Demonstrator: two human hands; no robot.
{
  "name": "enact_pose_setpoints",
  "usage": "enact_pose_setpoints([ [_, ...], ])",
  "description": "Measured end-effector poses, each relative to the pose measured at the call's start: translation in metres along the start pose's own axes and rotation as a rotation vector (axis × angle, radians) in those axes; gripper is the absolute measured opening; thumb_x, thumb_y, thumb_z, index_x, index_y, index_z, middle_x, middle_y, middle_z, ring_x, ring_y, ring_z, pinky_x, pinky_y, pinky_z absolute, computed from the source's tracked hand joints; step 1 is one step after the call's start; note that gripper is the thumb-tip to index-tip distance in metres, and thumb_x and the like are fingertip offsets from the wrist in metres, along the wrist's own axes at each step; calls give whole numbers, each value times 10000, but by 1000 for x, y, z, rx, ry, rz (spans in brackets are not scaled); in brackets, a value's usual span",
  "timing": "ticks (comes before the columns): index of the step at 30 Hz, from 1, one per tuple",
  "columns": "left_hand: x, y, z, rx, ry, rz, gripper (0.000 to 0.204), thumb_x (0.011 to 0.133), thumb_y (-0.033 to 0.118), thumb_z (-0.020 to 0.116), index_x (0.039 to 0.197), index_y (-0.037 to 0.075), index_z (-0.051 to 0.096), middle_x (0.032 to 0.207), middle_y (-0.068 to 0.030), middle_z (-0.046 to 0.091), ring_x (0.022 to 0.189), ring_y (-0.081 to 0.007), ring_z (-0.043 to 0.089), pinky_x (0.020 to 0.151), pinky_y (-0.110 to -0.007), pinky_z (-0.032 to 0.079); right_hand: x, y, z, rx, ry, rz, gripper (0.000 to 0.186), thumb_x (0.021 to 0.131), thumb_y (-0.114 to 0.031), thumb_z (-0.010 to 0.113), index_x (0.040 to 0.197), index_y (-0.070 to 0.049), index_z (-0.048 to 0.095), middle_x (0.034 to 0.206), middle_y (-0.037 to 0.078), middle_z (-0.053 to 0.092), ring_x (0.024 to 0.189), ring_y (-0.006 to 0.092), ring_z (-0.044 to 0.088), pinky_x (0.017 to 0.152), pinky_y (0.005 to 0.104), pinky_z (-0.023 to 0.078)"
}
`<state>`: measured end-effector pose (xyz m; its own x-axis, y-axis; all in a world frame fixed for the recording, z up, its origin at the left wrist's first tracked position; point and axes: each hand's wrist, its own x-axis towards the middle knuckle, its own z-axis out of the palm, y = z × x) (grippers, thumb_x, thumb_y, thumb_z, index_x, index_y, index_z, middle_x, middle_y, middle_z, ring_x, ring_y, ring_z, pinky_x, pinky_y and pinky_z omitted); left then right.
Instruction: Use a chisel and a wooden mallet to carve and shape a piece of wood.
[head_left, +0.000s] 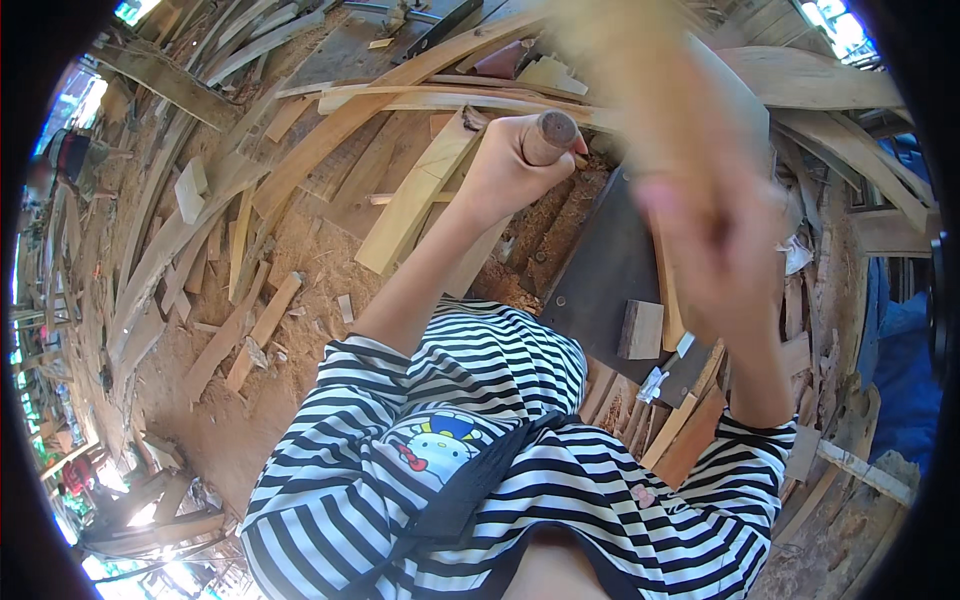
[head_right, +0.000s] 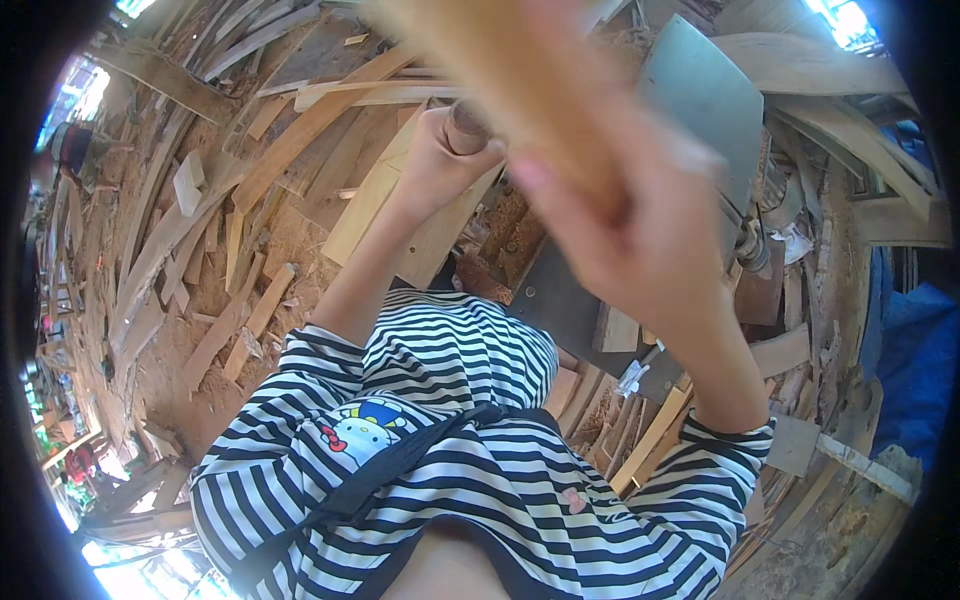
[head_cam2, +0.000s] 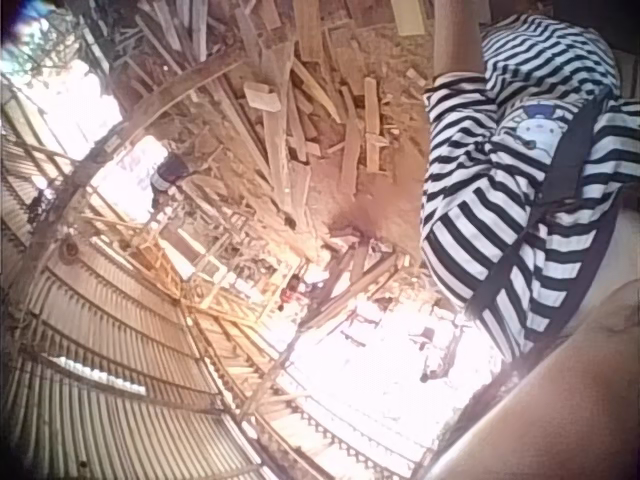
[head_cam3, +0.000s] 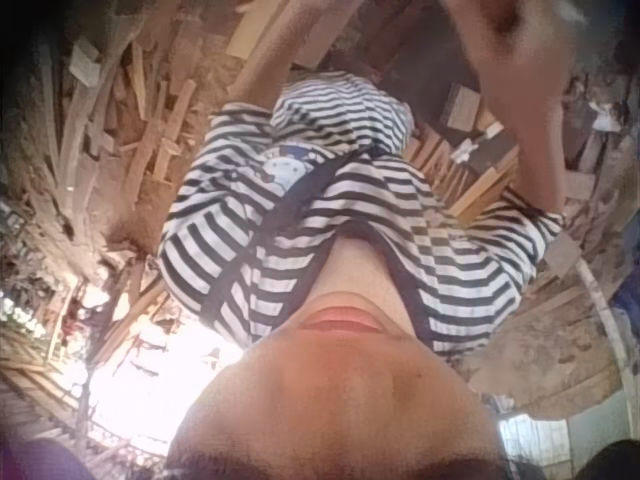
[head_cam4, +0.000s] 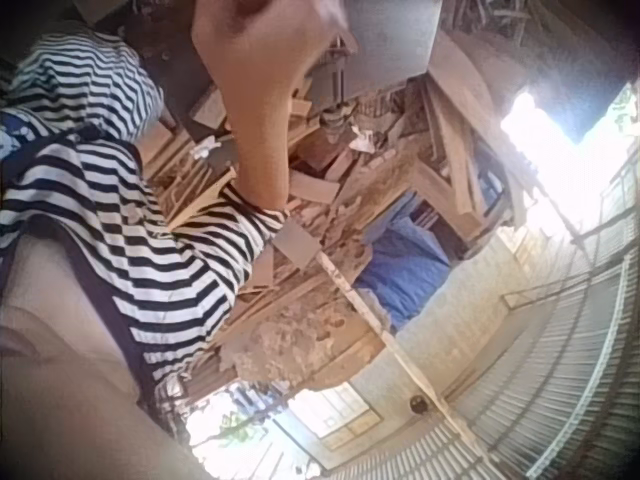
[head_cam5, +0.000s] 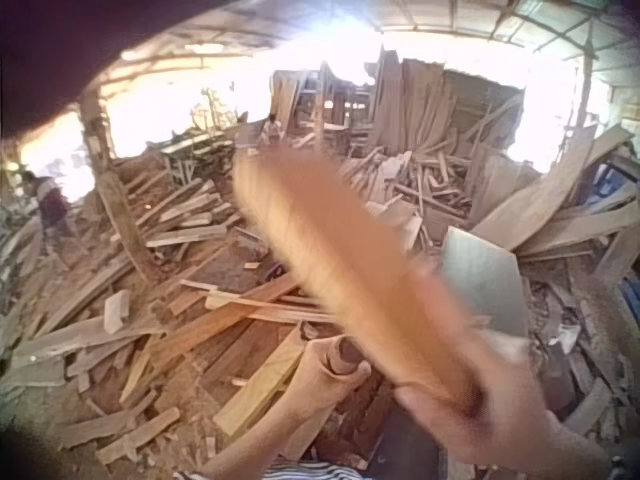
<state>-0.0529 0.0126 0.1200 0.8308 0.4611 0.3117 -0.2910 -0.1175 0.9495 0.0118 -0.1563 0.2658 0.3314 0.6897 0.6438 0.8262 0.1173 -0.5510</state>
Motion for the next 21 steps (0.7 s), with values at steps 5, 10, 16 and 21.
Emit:
enact_pose_setpoints([
  [5,-2,-4,-1,-11,6,-18,100,755,43,655,846,9,678,787,-38,679,741,-78,602,713,-262,495,8,3,-2,-223,-579,140,616,882,-125,582,1442,10,363,1365,187,524,1189,278,561,1016,368,413],
  [10,0,1,0,53,-18,0,94,762,34,657,845,-8,669,776,-40,672,729,-68,589,698,-252,489,17,-6,-15,-33,-99,-6,638,860,-138,632,1448,-66,392,1260,219,586,1079,327,618,985,358,434],
  [16,0,-16,-7,-30,49,-27,67,760,45,652,810,1,663,740,-19,645,702,-62,560,680,-252,478,2,8,5,-214,-526,212,701,819,-130,677,1456,-117,385,1107,204,639,963,306,646,878,349,474],
  [21,-1,-5,-4,17,70,64,55,771,39,656,805,-4,662,681,19,622,632,-45,529,609,-228,461,19,2,-2,-135,-286,-12,661,848,-122,651,1449,-52,386,1220,214,620,1062,275,640,977,334,433],
])
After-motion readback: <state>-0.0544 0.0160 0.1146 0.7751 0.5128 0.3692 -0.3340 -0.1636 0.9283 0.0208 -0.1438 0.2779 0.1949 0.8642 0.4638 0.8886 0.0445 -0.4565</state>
